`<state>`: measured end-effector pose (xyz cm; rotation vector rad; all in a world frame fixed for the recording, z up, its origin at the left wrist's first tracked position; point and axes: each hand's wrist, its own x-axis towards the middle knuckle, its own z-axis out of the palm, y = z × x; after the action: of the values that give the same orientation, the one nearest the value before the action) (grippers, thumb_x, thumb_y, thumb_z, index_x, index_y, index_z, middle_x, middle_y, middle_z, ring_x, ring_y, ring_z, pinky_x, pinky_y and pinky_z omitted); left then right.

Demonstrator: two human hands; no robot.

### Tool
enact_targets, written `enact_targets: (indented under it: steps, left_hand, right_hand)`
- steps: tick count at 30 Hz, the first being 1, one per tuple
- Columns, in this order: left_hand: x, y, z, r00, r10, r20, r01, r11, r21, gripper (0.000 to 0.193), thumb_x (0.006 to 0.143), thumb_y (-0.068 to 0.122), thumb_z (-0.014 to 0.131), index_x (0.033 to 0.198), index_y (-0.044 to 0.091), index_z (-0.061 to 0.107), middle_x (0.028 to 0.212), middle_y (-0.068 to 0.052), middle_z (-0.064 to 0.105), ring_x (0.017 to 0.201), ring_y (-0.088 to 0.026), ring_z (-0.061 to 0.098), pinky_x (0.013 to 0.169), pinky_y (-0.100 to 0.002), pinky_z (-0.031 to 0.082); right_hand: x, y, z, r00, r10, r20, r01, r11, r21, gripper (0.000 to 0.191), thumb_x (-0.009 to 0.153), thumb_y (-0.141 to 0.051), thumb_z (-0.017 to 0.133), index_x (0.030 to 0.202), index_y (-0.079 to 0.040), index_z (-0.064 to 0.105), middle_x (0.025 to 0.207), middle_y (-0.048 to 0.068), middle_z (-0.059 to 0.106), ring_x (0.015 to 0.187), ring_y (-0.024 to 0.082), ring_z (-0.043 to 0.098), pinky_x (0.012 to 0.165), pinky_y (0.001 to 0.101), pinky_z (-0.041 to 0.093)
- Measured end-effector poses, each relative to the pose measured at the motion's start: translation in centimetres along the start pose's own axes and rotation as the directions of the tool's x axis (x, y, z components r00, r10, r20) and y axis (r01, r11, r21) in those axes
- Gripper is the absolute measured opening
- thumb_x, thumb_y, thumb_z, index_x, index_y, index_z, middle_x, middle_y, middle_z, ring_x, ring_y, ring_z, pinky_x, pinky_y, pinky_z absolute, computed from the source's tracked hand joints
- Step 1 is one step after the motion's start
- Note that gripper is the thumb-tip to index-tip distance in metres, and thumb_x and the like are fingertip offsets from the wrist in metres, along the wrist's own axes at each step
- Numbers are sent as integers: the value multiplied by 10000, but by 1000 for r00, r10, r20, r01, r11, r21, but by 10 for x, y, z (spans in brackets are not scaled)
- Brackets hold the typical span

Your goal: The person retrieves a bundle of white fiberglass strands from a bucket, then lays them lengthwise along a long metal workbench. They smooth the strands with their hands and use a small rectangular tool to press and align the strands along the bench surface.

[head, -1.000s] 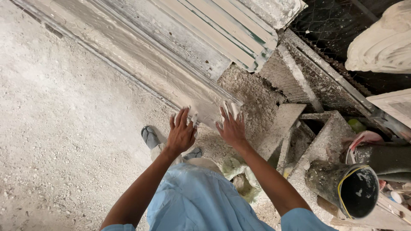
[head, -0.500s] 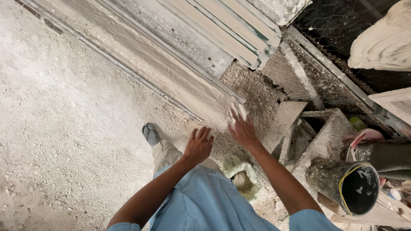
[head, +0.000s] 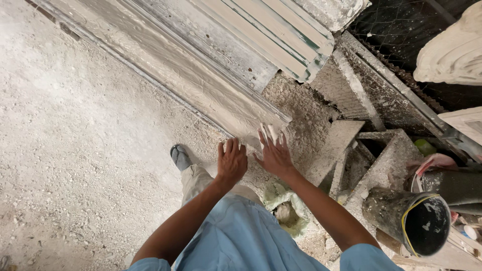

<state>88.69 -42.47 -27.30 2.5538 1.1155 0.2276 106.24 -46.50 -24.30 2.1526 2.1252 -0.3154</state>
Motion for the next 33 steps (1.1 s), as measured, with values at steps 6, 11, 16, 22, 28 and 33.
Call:
enact_targets:
  steps: [6, 11, 16, 22, 28, 33]
  left_hand:
    - [14, -14, -13, 998, -61, -34, 61, 998, 3, 259, 855, 163, 621, 1052, 19, 709, 1260, -223, 543, 1248, -358, 459, 1095, -655, 298]
    - [31, -44, -31, 986, -160, -49, 160, 987, 0, 215, 911, 176, 588, 978, 46, 746, 1261, -244, 536, 1263, -377, 459, 1094, -690, 282]
    - [29, -38, -28, 998, -50, 37, 51, 998, -38, 223, 924, 159, 571, 991, 98, 774, 1207, -235, 545, 1218, -374, 488, 1088, -685, 305]
    - [29, -44, -24, 990, -118, 79, 123, 990, -65, 278, 935, 155, 545, 1086, 132, 776, 1182, -202, 551, 1176, -363, 487, 1066, -657, 319]
    - [32, -57, -34, 966, -252, 54, 246, 965, 93, 378, 898, 134, 550, 1249, 72, 677, 1253, -219, 541, 1197, -364, 464, 1079, -652, 296]
    - [29, -40, -35, 945, -311, 104, 284, 935, 211, 427, 878, 134, 580, 1284, 6, 616, 1341, -215, 514, 1322, -363, 410, 1135, -658, 250]
  right_hand:
    - [21, -5, 1, 993, 21, 119, -6, 992, -128, 851, 1021, -587, 340, 1637, -64, 76, 1705, 131, 16, 1477, 387, 358, 1221, 682, 78]
    - [20, 9, -4, 966, 160, 202, -144, 985, -91, 755, 1072, -537, 291, 1642, -77, 105, 1735, 104, -3, 1480, 404, 317, 1227, 665, 40]
    - [3, 31, 6, 993, 83, 89, -74, 992, -100, 672, 1087, -515, 273, 1433, 32, 453, 1740, 139, 44, 1568, 408, 212, 1241, 664, 35]
    - [-8, 47, 2, 910, 225, 349, -176, 970, -167, 669, 1097, -539, 252, 1005, -77, 727, 1785, 78, 14, 1668, 319, 84, 1289, 635, 44]
    - [13, 18, -10, 998, 25, 59, -27, 999, 31, 799, 1030, -581, 290, 1493, 50, 447, 1704, 121, 45, 1481, 384, 230, 1157, 647, 66]
    - [59, -18, -16, 986, -30, 162, 56, 986, -156, 803, 1037, -592, 304, 1575, 0, 242, 1696, 150, 125, 1505, 341, 263, 1219, 640, 1]
